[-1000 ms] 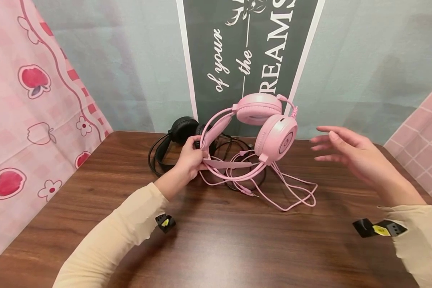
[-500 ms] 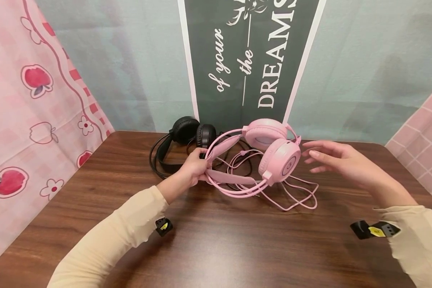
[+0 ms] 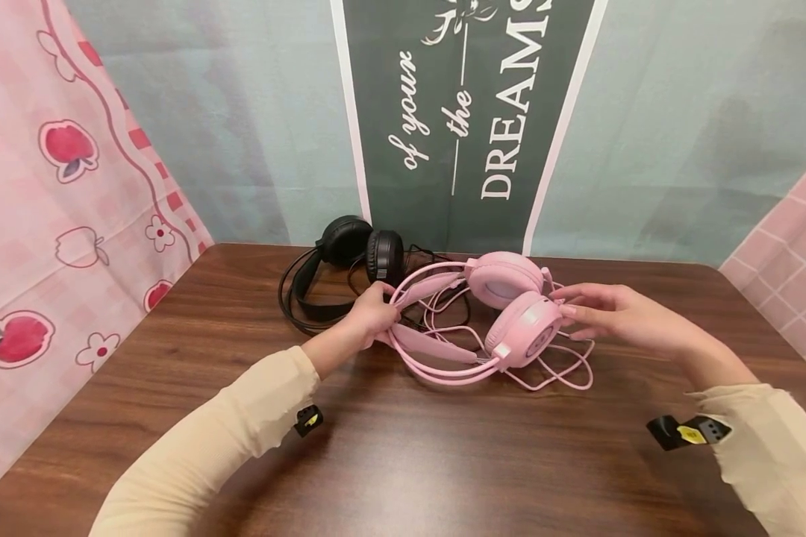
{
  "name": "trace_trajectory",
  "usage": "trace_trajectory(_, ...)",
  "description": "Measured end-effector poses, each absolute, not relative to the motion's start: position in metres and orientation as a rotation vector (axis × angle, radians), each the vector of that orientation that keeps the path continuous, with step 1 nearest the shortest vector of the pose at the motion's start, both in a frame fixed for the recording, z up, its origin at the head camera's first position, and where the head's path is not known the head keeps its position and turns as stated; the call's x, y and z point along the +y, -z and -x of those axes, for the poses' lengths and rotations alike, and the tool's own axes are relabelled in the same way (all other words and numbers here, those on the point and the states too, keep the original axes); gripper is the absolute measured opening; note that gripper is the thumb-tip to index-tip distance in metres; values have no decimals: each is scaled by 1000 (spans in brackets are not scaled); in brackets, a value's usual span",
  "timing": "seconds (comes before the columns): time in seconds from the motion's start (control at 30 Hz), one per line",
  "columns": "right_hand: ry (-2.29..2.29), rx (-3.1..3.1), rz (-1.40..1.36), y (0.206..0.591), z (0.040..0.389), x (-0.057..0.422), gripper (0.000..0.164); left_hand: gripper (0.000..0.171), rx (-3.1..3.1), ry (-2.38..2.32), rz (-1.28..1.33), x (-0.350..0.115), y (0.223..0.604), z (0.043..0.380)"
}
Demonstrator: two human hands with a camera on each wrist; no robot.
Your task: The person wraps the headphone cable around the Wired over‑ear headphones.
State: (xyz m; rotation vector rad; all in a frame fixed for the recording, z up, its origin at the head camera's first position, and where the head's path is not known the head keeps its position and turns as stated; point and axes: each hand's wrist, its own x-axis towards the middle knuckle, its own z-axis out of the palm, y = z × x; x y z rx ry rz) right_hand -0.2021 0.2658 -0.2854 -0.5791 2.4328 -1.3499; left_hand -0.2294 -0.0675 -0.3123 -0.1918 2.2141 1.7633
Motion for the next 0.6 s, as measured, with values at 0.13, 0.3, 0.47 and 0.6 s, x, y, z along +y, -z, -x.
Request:
trace_trajectory(0.13,1306,2404,577,290,202,267,42,43,2260,-1693,170,-65,315,228)
trace_trajectory(0.3,1317,2381,548,294,201,267,44,34,2340,-1598,126,-64,317,227)
trace_trajectory(0.47,1369,2346,541,295,201,266,44,28,2423,-1491,71,-64,323,227)
trace_trajectory(0.6,1409,2309,530,296,201,266,45,31,2628,-1176,-25,-62,326,227)
